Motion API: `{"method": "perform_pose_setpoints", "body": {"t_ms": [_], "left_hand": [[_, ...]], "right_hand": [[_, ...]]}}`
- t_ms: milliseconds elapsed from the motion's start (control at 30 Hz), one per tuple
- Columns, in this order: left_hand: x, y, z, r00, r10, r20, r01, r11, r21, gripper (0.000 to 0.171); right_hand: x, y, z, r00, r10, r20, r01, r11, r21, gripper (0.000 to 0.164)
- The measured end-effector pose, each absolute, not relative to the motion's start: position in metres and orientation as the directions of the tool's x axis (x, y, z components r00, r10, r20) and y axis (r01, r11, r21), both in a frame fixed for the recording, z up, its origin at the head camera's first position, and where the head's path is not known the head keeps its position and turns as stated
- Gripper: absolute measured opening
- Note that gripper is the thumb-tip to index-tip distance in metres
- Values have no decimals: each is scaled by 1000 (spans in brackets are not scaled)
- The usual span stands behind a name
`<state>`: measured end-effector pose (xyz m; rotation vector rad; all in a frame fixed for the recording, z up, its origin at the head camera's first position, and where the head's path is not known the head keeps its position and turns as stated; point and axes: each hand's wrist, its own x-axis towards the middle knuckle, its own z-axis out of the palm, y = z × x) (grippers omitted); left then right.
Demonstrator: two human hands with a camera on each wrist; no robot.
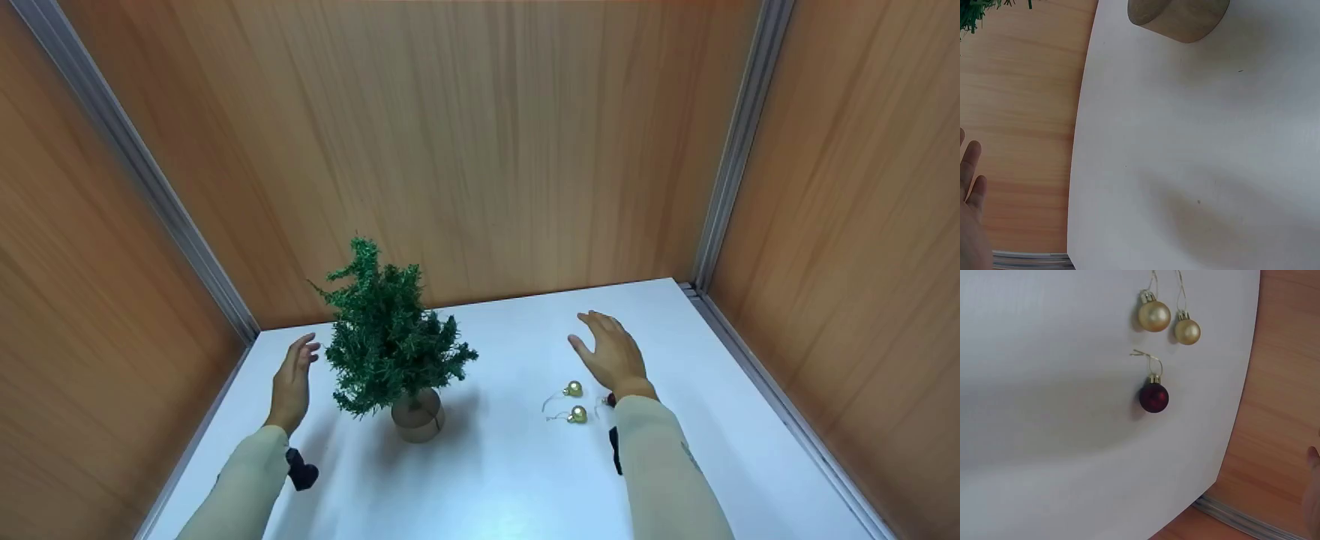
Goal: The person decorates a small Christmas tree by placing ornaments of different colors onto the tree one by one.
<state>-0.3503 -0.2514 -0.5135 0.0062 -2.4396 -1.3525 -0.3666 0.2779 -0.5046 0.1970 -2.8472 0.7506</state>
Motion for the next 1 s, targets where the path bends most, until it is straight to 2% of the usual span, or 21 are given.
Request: {"method": "perform_pose_setpoints", "body": {"t_ms": [267,600,767,1000], "left_hand": [[-340,-238,-523,-923,-140,358,261,457,851,42],[-331,-223,-518,-875,-216,432,354,323,878,38],[-322,-216,-516,-850,-245,466,395,288,872,39],[-303,-198,-504,-801,-280,529,451,298,841,40]], "right_hand": [[-356,273,-528,-979,-56,195,-152,842,-517,74],[-347,274,-548,-976,-57,212,-167,820,-547,65],[-344,272,-556,-972,-42,229,-169,807,-566,61],[-338,271,-569,-968,-22,249,-167,795,-583,67]]}}
